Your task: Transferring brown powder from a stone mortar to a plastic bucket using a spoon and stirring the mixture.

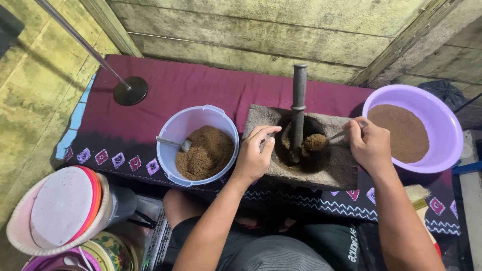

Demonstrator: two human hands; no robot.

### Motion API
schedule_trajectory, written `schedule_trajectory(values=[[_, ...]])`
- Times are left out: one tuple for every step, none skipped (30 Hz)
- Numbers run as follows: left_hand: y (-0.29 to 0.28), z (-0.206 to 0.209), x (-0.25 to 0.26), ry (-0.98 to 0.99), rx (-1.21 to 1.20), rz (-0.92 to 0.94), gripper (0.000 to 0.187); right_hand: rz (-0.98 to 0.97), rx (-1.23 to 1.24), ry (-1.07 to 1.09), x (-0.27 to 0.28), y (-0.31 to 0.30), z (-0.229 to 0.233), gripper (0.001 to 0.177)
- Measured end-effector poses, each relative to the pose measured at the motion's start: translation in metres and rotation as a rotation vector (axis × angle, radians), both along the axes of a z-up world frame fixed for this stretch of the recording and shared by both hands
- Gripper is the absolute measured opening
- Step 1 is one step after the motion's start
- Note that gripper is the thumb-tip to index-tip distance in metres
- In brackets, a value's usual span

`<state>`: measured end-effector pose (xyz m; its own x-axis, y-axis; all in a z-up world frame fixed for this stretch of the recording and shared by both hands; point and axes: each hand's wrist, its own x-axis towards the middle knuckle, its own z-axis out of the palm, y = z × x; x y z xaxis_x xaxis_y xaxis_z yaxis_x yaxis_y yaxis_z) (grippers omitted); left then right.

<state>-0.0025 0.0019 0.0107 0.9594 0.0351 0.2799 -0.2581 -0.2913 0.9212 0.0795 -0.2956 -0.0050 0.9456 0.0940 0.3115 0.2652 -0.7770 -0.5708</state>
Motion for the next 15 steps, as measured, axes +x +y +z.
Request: schedule_trajectory(values=[[0.000,0.000,0.000,-0.001,0.000,0.000,0.031,0.000,0.000,-0.001,0.002,0.002,-0.001,0.023],[0.000,0.001,-0.001,-0.003,-0.004,0.002,0.031,0.014,-0.079,-0.096,0.003,0.004,-0.002,0.022],[0.000,0.001,-0.001,-0.004,-0.007,0.004,0.031,0.028,-0.157,-0.191,0.005,0.006,-0.003,0.022],[0.000,0.002,-0.001,-0.005,-0.007,0.004,0.031,0.028,-0.157,-0.192,0.010,0.010,-0.016,0.022],[0.000,0.002,-0.001,-0.006,-0.009,0.005,0.031,0.029,-0.333,-0.385,0.014,0.014,-0.030,0.018],[-0.001,0.002,-0.001,-0.008,-0.010,0.006,0.030,0.029,-0.509,-0.578,0.018,0.018,-0.044,0.017],[-0.001,0.001,-0.001,-0.005,-0.010,0.004,0.030,0.028,-0.510,-0.575,0.015,0.026,-0.041,0.017],[-0.001,0.001,-0.001,-0.012,-0.005,0.005,0.030,0.072,-0.533,-0.645,0.012,0.034,-0.038,0.013],[0.000,0.001,0.000,-0.021,0.001,0.007,0.030,0.116,-0.555,-0.718,0.010,0.043,-0.035,0.010],[0.000,0.002,-0.001,-0.020,0.003,0.007,0.030,0.115,-0.553,-0.718,0.007,0.043,-0.032,0.010],[0.000,0.002,-0.002,-0.022,-0.001,0.009,0.030,0.179,-0.552,-0.704,0.005,0.044,-0.029,0.007],[0.000,0.002,-0.002,-0.024,-0.005,0.012,0.030,0.243,-0.551,-0.690,0.003,0.044,-0.026,0.005],[0.000,0.002,-0.003,-0.023,-0.006,0.013,0.030,0.245,-0.551,-0.690,-0.001,0.044,-0.019,0.005],[0.000,0.001,-0.003,-0.026,-0.004,0.013,0.030,0.280,-0.511,-0.676,-0.005,0.044,-0.012,0.004],[0.000,0.000,-0.003,-0.028,-0.004,0.012,0.030,0.315,-0.472,-0.661,-0.010,0.043,-0.005,0.008]])
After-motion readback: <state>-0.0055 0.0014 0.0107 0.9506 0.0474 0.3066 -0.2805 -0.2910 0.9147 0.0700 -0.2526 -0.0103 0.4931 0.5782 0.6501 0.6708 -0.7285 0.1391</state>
